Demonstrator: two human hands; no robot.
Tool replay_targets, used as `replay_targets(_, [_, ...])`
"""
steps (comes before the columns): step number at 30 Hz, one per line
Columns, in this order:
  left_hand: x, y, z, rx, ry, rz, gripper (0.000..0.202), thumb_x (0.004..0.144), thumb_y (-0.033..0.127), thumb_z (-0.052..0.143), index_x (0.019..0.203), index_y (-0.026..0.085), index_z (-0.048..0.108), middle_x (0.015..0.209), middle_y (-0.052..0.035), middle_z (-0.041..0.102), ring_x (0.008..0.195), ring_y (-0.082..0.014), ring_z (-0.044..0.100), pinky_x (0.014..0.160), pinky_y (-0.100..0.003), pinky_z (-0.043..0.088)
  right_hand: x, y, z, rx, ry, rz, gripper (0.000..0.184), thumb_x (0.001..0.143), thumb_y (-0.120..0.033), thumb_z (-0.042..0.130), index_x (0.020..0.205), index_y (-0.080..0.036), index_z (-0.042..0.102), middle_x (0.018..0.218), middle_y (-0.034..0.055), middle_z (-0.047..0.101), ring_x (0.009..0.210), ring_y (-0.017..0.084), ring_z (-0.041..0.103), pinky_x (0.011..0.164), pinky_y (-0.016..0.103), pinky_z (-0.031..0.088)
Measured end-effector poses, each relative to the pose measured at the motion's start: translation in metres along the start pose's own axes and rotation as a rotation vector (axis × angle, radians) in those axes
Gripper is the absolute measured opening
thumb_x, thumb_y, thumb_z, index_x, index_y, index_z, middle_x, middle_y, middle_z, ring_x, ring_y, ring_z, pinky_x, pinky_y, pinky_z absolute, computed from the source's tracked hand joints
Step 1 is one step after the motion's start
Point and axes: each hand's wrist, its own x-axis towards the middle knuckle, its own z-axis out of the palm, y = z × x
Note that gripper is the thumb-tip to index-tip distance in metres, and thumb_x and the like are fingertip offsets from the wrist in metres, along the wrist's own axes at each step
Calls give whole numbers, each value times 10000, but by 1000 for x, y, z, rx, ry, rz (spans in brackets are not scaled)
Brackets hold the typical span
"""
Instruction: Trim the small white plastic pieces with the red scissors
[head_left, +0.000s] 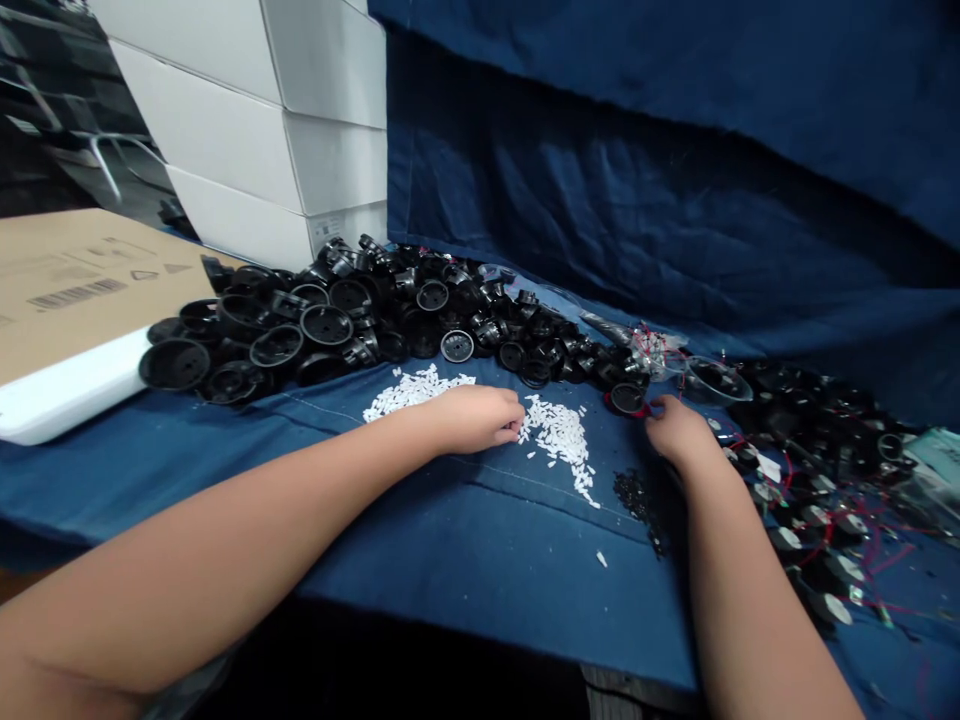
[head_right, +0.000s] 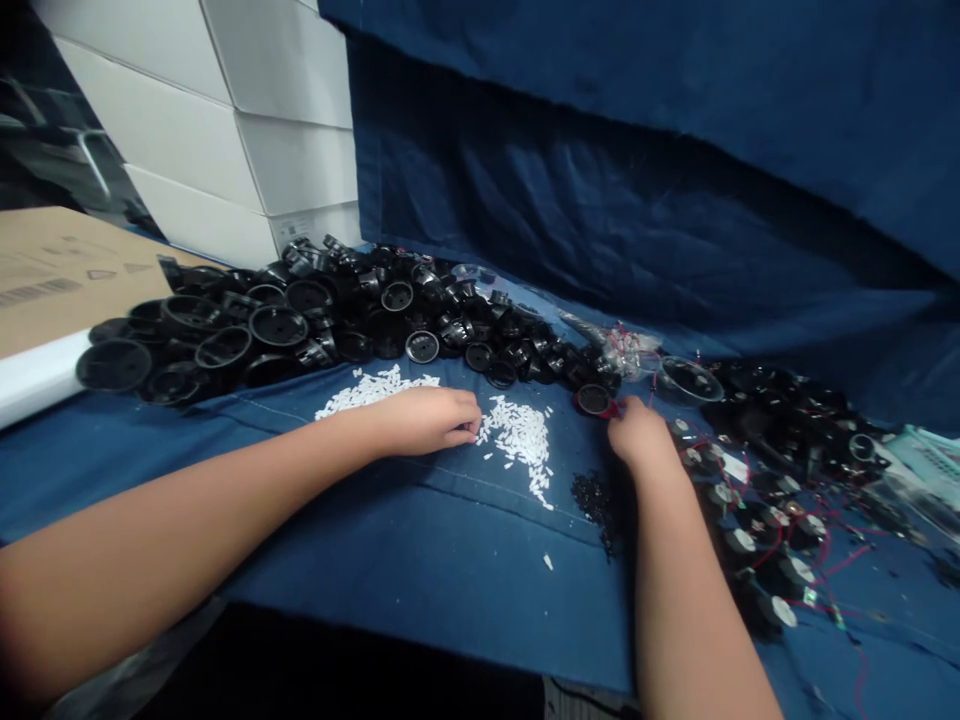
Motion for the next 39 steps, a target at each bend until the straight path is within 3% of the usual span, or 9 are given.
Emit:
replay_targets(6, [0,-1,2,30,19,-2,86,996,271,658,999,220,727,1079,-15,694,895,-200,649,689,-304,395,-15,4,-20,73,87,32,252,926,-269,652,1140,-200,768,1046,103,764,997,274,705,904,404,524])
replay_targets(10, [1,-1,4,47,40,-1,86,997,270,651,992,216,719,1062,-20,698,869,-197,649,657,-311,378,-29,8,-41,158,207,93,265,837,-336,675,1050,-248,806,977,103,779,898,319,709,801,409,495])
replay_targets(15, [1,-1,6,69,62,-16,76,997,280,657,978,217,696,1050,-21,711,871,-206,653,626,-309,341,-49,5,-65,311,363,163,263,806,-358,700,1015,-242,810,872,78,765,700,261,670,752,412,503])
replay_targets(20, [3,-1,8,78,80,-32,85,1015,288,628,990,222,676,1033,-22,719,883,-220,657,621,-314,319,-74,-13,-82,512,486,160,317,833,-464,747,1088,-280,785,989,60,786,862,284,735,761,403,552])
replay_targets(23, [2,0,3,82,92,-41,110,1034,289,596,998,212,665,996,-31,717,860,-224,654,625,-322,320,-86,-25,-86,726,491,78,367,802,-500,818,1104,-296,783,1046,53,788,898,266,736,718,364,559])
replay_targets(27, [-11,2,-10,69,105,-23,94,1030,276,602,987,215,659,1005,-20,709,873,-210,650,659,-324,365,-88,-30,-84,1043,410,-32,465,675,-452,937,1069,-245,804,892,60,756,757,229,673,596,322,498])
replay_targets(31, [-34,0,-11,-46,51,15,38,994,258,668,961,243,680,982,19,697,869,-174,649,698,-296,406,-82,-24,-79,1220,314,-76,426,657,-433,942,1012,-249,795,906,50,734,749,197,647,681,332,566])
replay_targets(35, [-43,-7,3,-196,5,18,55,997,246,675,967,253,721,1011,24,690,878,-161,651,730,-293,428,-79,-25,-71,1224,333,-44,338,705,-465,923,931,-251,791,1081,59,758,839,217,697,816,382,624])
replay_targets(39, [-42,-9,11,-217,12,83,103,1021,255,667,955,248,746,1010,17,694,968,-174,654,808,-289,450,-78,-34,-58,1046,286,-42,403,741,-524,902,987,-226,789,1037,54,776,839,227,745,821,368,627])
